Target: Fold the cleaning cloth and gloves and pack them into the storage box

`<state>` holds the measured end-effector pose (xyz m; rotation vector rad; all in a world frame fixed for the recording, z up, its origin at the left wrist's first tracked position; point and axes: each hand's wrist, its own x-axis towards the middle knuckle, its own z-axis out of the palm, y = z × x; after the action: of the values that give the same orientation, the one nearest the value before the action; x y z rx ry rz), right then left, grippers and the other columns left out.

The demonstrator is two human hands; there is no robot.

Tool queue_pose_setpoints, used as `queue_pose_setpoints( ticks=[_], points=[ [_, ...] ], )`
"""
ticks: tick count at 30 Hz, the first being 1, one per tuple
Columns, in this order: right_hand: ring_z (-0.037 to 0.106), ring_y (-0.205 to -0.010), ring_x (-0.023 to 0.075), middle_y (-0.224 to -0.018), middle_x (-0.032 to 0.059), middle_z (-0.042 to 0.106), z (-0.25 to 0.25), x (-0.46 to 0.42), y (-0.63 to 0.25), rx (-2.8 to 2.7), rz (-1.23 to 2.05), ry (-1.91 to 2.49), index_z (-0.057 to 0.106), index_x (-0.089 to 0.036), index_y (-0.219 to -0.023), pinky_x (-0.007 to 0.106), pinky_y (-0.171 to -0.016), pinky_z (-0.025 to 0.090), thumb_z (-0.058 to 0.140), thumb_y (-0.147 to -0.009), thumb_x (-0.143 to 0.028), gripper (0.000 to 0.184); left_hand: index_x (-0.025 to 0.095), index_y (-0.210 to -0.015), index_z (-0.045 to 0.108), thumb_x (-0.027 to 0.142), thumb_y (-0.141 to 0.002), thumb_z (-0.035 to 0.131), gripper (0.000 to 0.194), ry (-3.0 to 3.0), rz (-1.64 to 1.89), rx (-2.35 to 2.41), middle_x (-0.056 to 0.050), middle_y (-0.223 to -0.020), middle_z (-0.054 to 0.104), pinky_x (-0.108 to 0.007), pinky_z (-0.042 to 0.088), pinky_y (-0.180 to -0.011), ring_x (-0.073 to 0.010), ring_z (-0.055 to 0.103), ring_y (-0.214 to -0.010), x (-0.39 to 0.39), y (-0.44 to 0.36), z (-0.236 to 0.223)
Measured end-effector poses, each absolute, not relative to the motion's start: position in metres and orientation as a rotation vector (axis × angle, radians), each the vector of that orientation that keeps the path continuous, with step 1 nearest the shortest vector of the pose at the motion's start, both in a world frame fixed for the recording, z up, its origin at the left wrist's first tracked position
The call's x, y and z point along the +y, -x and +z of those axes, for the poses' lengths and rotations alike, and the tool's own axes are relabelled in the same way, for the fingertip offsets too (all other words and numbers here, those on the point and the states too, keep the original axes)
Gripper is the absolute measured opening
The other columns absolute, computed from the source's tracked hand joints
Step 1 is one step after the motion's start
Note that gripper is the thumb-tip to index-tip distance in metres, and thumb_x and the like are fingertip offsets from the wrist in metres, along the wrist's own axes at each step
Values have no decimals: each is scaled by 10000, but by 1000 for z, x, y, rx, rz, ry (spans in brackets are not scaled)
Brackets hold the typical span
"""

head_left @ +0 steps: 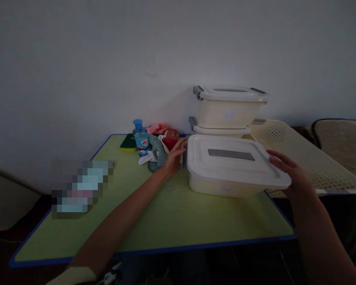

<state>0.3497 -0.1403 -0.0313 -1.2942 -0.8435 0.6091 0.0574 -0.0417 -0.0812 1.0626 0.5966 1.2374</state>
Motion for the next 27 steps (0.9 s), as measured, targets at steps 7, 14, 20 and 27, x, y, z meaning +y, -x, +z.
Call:
queue_pose_setpoints(
  ticks=[7, 14, 20, 27],
  points=[
    [623, -756, 201, -781, 46, 701, -28, -163, -340, -785, 275, 1403, 719, -215, -705, 341, -786, 484, 743, -571, -311, 167, 199, -888, 668, 152, -639, 644, 255, -1367, 1486, 852, -44, -1073, 648, -357, 268, -1067, -226, 495, -1154, -54, -45, -62],
    [637, -969, 275, -951, 63, 724, -36, -195, -332, -1040, -40, 1545, 735, -199, -942, 428, -961, 421, 579, -702, -479, 401, 229, -1100, 615, 371, -773, 592, 357, -1860, 1491, 969, -65, -1253, 587, -490, 101, -1128, -246, 419, -1273, -101, -36, -54],
    [600, -1080, 277, -1086, 44, 685, -47, -209, -331, -1106, -116, 1619, 703, -237, -1041, 428, -1009, 399, 583, -702, -491, 440, 207, -1211, 560, 481, -725, 629, 562, -1989, 1335, 1056, -112, -1335, 515, -596, 43, -1110, -304, 363, -1320, -120, -37, -58],
    [620, -1037, 286, -1052, 13, 691, -54, -213, -334, -1041, -45, 1638, 711, -302, -998, 441, -968, 453, 618, -657, -486, 399, 197, -1232, 551, 463, -679, 683, 628, -1961, 1306, 1095, -121, -1329, 513, -593, 61, -1118, -305, 371, -1317, -123, -38, -62]
  ],
)
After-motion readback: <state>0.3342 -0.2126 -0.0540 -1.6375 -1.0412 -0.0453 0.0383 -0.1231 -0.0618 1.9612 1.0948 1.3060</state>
